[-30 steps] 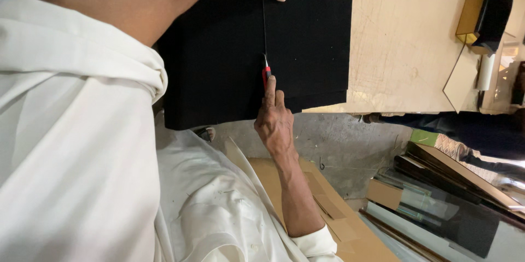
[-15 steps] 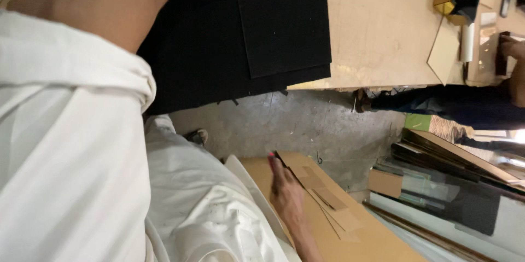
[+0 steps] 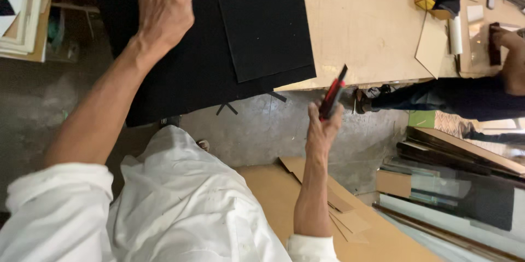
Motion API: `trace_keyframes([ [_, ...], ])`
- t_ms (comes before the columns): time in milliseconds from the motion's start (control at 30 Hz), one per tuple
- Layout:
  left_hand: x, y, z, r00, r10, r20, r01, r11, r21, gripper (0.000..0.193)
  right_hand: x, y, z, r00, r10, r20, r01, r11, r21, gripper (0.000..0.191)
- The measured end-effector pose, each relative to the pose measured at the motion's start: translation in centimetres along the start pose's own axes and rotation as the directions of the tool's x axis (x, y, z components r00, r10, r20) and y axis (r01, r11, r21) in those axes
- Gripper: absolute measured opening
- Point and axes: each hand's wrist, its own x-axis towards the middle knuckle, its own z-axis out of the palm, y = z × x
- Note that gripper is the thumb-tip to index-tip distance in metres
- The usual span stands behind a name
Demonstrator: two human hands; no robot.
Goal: The person uses a utility knife to cut a large piece of black fabric into smaller rectangular pieces on a wooden workbench. They repeatedly position the fabric, cut along the edges, and stack the finished pieces.
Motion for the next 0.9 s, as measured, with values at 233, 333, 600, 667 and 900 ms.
trace_keyframes([
  [233, -4.5, 5.2, -2.3, 0.973, -0.073, 0.219, 0.093, 0.992, -0.081, 0.057, 10.5, 4.2, 5.5, 0.979, -0.201, 0.025, 0.192, 0.882, -0.431, 0.022],
  [333, -4.6, 7.8, -2.3, 0.923, -0.057, 0.380, 0.101, 0.990, -0.097, 0.072, 10.8, 4.0, 6.5, 0.983, -0.165, 0.077, 0.181, 0.930, -0.319, 0.018],
  [600, -5.8, 12.1, 1.8, 0.866, -0.160, 0.473, 0.189, 0.982, -0.015, 0.079, 12.8, 4.1, 4.5, 0.969, -0.144, 0.200, 0.189, 0.955, -0.230, 0.020],
  [667, -5.7, 13.4, 2.5, 0.869, -0.175, 0.463, 0.209, 0.978, -0.021, 0.076, 13.7, 4.8, 3.3, 0.948, -0.205, 0.245, 0.244, 0.960, -0.141, 0.024],
  [900, -3.4, 20.7, 6.4, 0.880, -0.225, 0.419, 0.285, 0.955, -0.086, 0.068, 19.4, 6.0, -2.2, 0.972, -0.081, 0.219, 0.100, 0.992, -0.076, 0.025],
])
